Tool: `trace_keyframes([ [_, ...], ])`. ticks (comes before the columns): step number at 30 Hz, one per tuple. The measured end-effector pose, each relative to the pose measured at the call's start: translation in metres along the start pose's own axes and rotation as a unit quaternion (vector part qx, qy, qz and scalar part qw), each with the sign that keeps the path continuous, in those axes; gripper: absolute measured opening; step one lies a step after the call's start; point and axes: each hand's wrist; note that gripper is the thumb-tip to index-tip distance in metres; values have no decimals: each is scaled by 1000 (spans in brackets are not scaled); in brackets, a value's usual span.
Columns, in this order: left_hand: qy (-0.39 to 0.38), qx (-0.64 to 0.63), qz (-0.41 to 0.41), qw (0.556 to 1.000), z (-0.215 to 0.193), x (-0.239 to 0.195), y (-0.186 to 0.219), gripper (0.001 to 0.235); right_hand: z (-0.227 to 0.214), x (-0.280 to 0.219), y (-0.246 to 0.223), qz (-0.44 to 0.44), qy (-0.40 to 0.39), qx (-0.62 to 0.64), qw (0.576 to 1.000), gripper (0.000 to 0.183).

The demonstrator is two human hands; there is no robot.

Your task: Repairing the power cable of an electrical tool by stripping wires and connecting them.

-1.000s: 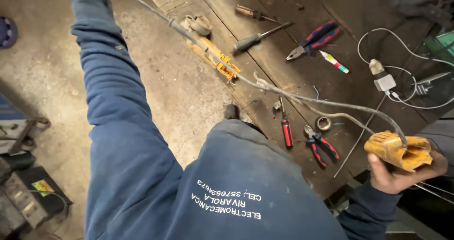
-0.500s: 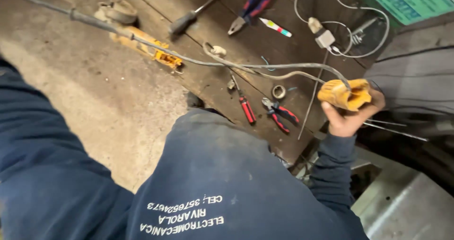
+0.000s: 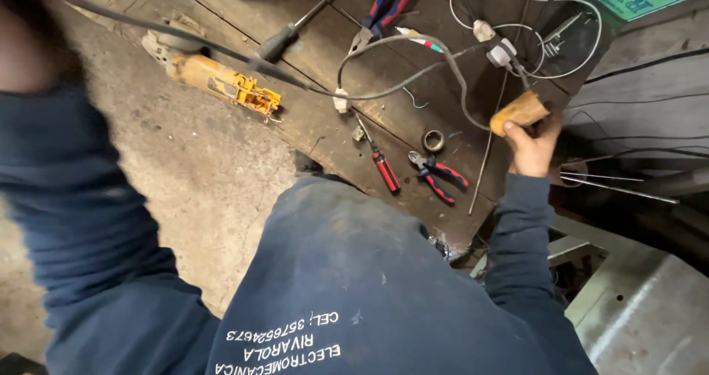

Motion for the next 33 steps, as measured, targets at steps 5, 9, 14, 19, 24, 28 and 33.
trace_keyframes([
  [5, -36, 34, 14, 999, 133, -53, -1, 24, 9, -16, -9, -20, 5, -264, 964, 73],
  [9, -125, -154, -226, 954, 204, -100, -6, 28, 76, -60, -114, -156, 7, -414, 897, 60],
  [14, -212, -216, -314, 900, 231, -162, -21, 29, 133, -100, -187, -116, -72, -260, 956, 29],
  [19, -324, -140, -305, 884, 232, -171, 0, 30, 181, -97, -226, -114, -258, -152, 947, 23],
  [24, -352, -90, -269, 892, 221, -171, -1, 34, 204, -85, -227, -29, -347, -39, 936, 30],
  [28, -340, -74, -284, 894, 216, -172, -1, 34, 207, -84, -224, -71, -352, -42, 932, 22],
  [33, -303, 6, -210, 930, 230, -153, 17, 30, 210, -95, -223, -165, -265, -128, 941, 16],
])
Point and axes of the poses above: each hand's wrist, its own x-axis towards the middle knuckle, its own z-axis out of the palm, y = z × x, and after that the axes turned 1 degree about -x, right-handed
